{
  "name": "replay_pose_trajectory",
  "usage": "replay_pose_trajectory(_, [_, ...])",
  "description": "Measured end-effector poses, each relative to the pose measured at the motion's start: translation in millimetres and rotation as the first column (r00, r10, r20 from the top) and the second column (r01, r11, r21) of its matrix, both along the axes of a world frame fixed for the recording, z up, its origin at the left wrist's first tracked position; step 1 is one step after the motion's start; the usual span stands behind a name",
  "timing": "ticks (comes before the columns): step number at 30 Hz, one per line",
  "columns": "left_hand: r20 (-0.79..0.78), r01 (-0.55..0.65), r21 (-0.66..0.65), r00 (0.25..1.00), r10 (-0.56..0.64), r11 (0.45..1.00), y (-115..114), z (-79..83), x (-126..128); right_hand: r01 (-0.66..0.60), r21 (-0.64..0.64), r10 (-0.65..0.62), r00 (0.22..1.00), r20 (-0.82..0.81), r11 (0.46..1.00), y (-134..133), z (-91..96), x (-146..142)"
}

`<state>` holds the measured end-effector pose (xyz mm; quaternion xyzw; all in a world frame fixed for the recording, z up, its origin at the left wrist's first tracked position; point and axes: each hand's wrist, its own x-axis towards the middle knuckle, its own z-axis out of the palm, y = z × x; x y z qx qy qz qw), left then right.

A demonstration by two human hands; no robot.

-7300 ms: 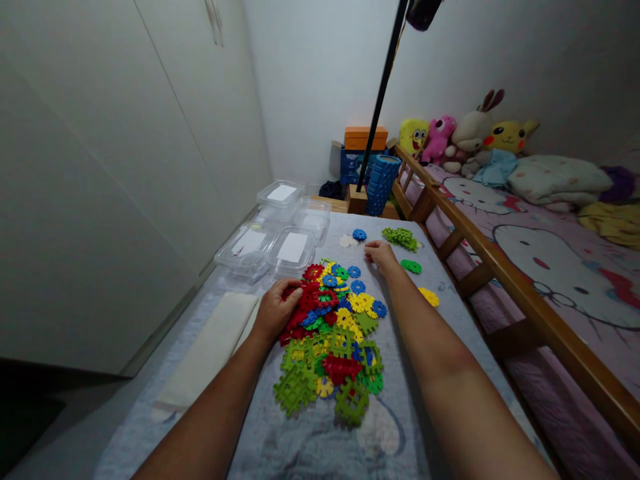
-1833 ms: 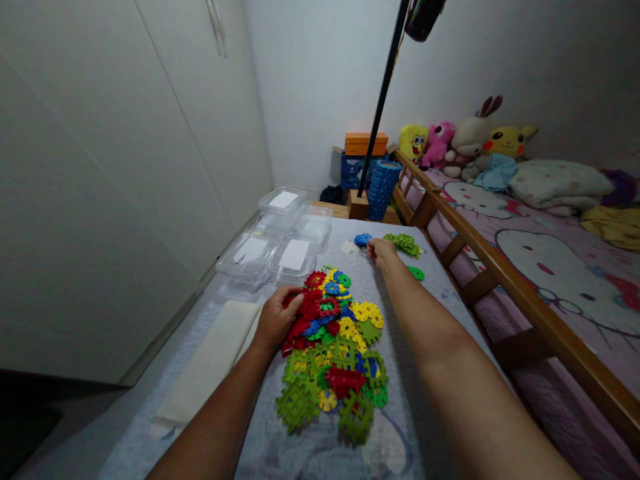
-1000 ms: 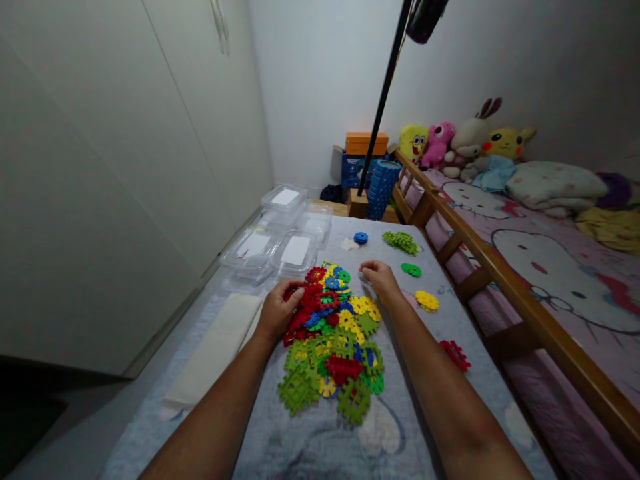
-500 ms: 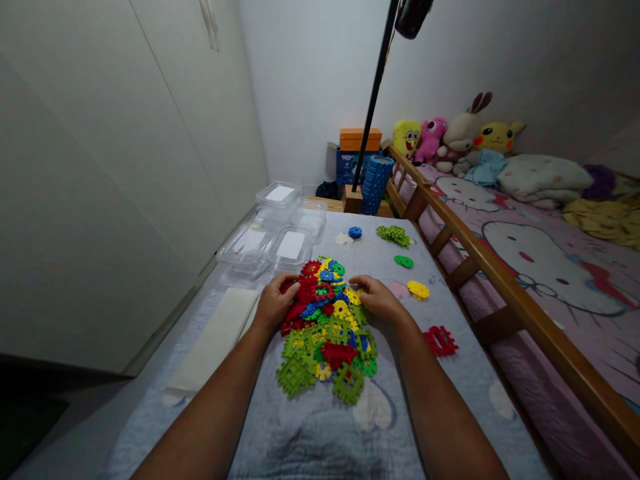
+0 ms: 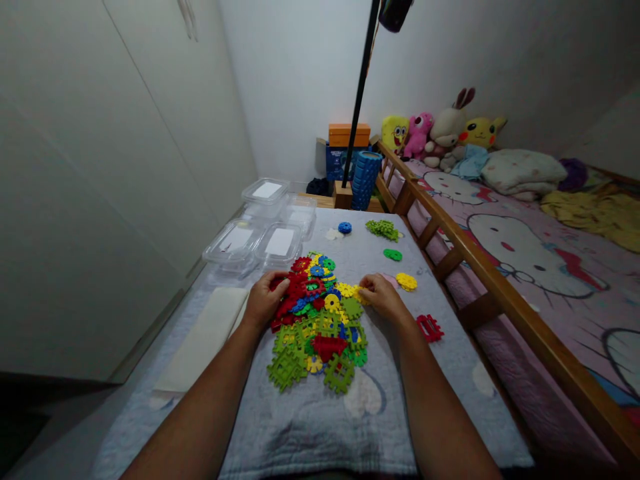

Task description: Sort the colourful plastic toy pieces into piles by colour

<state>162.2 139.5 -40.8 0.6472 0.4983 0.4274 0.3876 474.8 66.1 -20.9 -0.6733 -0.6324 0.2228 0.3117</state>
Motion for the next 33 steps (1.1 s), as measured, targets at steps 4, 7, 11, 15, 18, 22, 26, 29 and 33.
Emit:
replay_pose_trajectory(4, [0.014,0.003,-0.018,1.0,-0.003,1.0,0.1,0.7,-0.2,0.029,0.009,-0.028,0.989,-0.145,1.0,0.0,2.4,-1.7])
replay_pose_trajectory(7, [0.0,0.0,-0.032,1.0,0.0,0.999,0.1,0.1,-0.6,0.046,0.007,-0.043,0.979,-0.198,0.999,-1.2,5.4,-1.4])
replay_pose_trajectory(11, [-0.015,0.005,-0.026,1.0,-0.006,1.0,0.9,-1.7,-1.4,0.087,-0.008,-0.087,0.972,-0.218,0.996,-3.5,6.9,-1.4])
replay_pose_trajectory(15, [-0.021,0.0,-0.009,1.0,0.0,1.0,1.7,-2.9,-2.1,0.14,0.038,-0.125,0.957,-0.261,0.989,-4.5,10.0,2.6])
replay_pose_trajectory(18, [-0.008,-0.012,-0.007,1.0,0.012,1.0,0.9,-2.2,-1.8,0.261,0.117,-0.214,0.926,-0.312,0.958,-6.9,17.4,17.2])
replay_pose_trajectory(22, [0.023,-0.015,-0.026,1.0,0.016,1.0,-0.5,-0.7,-1.1,0.526,0.197,-0.449,0.829,-0.333,0.827,-16.2,24.8,51.9])
replay_pose_trajectory(26, [0.016,-0.003,-0.048,1.0,0.004,0.999,-0.9,0.2,-1.1,0.656,0.198,-0.621,0.754,-0.212,0.729,-27.2,21.0,82.9])
replay_pose_trajectory(29, [0.0,0.007,-0.052,1.0,-0.007,0.999,-1.4,1.8,-1.3,0.664,0.173,-0.657,0.747,-0.103,0.727,-30.5,14.9,94.1])
replay_pose_trajectory(33, [-0.02,0.007,-0.037,1.0,-0.008,0.999,-2.1,4.0,-1.2,0.648,0.14,-0.651,0.758,-0.029,0.748,-28.4,8.1,98.2])
